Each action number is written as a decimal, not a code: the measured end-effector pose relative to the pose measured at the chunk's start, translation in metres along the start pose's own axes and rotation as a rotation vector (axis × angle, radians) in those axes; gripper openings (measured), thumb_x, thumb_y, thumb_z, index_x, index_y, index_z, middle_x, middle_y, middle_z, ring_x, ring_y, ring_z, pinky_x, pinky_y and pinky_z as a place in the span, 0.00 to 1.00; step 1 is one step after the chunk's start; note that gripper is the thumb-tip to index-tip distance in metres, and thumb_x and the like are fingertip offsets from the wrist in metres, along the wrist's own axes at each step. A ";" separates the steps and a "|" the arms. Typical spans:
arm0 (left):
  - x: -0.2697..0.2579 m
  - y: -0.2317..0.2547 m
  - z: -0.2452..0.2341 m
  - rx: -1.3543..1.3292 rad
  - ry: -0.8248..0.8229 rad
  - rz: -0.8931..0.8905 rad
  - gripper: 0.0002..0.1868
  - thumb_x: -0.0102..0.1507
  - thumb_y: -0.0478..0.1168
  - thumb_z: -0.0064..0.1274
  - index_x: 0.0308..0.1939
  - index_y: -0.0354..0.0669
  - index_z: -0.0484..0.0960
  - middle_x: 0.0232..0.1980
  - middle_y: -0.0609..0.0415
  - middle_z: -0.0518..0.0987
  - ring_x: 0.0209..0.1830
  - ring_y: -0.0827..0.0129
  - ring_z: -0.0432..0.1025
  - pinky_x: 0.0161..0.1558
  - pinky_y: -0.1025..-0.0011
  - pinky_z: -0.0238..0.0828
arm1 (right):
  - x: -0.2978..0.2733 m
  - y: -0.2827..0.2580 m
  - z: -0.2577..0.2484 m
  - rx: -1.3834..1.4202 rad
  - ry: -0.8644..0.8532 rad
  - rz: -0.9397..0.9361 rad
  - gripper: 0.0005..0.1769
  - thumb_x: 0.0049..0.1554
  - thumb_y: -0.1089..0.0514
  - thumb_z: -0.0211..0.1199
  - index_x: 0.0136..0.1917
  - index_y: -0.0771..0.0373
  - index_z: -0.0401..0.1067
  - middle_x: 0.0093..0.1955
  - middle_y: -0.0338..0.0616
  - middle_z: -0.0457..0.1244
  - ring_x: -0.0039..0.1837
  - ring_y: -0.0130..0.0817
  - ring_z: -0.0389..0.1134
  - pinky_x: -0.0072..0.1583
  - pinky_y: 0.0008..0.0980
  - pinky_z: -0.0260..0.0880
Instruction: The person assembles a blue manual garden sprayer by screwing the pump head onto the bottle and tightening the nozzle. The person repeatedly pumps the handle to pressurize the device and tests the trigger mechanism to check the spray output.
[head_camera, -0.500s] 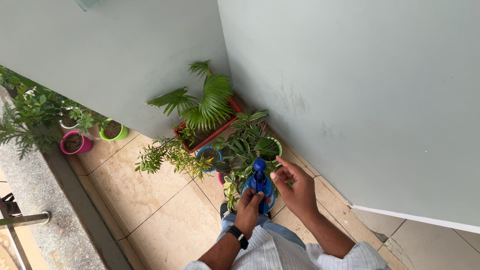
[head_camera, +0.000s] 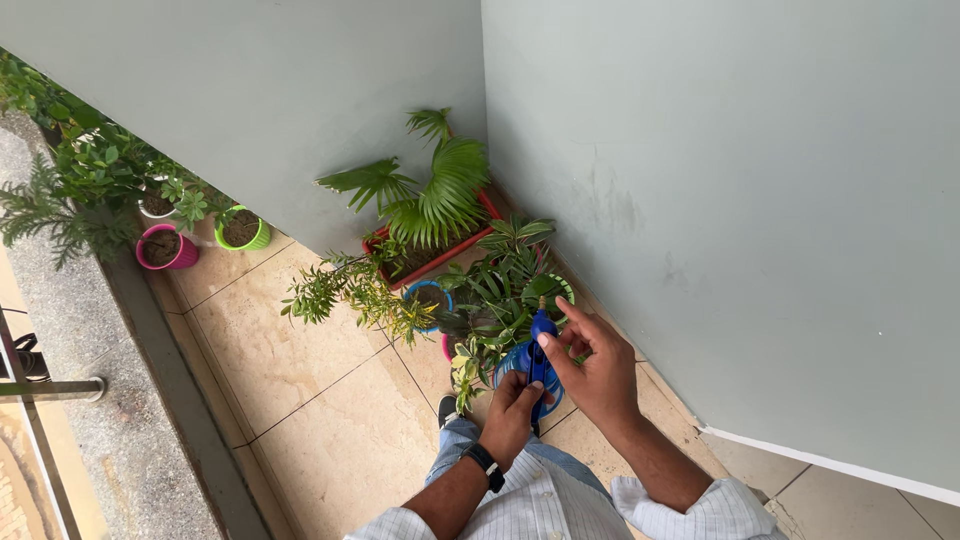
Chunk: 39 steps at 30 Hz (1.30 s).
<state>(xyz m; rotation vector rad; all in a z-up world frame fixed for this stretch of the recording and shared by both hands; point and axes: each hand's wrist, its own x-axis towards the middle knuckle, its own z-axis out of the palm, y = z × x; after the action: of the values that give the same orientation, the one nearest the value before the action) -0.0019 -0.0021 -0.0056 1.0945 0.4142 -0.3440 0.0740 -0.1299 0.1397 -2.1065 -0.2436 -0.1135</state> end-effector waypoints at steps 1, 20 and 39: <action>0.001 0.000 0.000 -0.015 -0.009 0.017 0.07 0.70 0.40 0.48 0.45 0.40 0.72 0.40 0.53 0.80 0.42 0.73 0.73 0.50 0.73 0.68 | 0.004 -0.002 -0.003 -0.020 -0.014 -0.020 0.27 0.55 0.55 0.70 0.67 0.60 0.74 0.37 0.36 0.67 0.36 0.22 0.64 0.38 0.24 0.68; -0.009 0.019 0.011 0.055 -0.008 -0.086 0.13 0.67 0.48 0.52 0.47 0.42 0.73 0.43 0.57 0.77 0.45 0.74 0.72 0.51 0.72 0.66 | 0.005 0.001 -0.019 0.066 -0.122 0.052 0.16 0.56 0.56 0.70 0.58 0.57 0.81 0.36 0.34 0.66 0.33 0.20 0.61 0.36 0.23 0.63; 0.028 0.036 0.017 0.175 -0.052 -0.020 0.13 0.69 0.47 0.49 0.46 0.40 0.72 0.35 0.56 0.78 0.36 0.75 0.69 0.44 0.74 0.65 | 0.037 -0.001 -0.037 -0.086 -0.130 -0.015 0.20 0.57 0.54 0.69 0.63 0.55 0.78 0.35 0.36 0.63 0.33 0.23 0.62 0.37 0.26 0.65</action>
<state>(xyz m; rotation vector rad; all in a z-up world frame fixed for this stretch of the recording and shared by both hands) 0.0417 -0.0045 0.0154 1.2497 0.3542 -0.4316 0.1105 -0.1563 0.1664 -2.2011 -0.3371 0.0043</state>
